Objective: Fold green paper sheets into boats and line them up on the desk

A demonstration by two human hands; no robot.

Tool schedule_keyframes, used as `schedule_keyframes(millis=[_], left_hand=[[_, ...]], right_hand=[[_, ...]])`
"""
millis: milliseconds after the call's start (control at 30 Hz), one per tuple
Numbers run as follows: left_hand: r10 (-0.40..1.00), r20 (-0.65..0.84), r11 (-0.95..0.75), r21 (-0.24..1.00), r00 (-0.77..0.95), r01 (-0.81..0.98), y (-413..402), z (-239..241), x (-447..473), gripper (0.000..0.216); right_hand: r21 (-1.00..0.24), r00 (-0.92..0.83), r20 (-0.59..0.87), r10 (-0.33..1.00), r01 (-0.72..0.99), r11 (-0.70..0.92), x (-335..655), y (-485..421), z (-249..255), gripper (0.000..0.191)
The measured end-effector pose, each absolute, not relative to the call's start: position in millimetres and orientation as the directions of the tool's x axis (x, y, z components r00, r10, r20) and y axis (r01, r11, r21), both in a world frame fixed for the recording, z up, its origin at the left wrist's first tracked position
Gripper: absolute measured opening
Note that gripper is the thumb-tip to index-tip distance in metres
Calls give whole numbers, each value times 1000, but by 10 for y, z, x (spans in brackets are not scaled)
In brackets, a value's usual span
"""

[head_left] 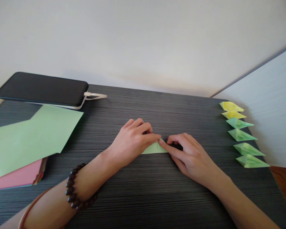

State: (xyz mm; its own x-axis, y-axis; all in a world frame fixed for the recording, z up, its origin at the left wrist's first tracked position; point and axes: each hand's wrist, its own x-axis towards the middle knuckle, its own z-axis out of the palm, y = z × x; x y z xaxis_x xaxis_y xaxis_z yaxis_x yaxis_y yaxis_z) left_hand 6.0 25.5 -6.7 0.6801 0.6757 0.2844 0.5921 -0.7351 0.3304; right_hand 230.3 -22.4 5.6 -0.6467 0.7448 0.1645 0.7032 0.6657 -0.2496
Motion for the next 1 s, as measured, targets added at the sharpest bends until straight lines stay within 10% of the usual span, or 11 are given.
schedule_keyframes(millis=[667, 1000], left_hand=[[690, 255, -717, 371, 677, 591, 239, -10, 80, 21], [746, 239, -659, 398, 622, 638, 198, -8, 119, 21]], right_hand=[[-235, -642, 151, 752, 715, 658, 2292, -227, 73, 37], [-478, -531, 213, 820, 676, 562, 2254, -192, 50, 32]])
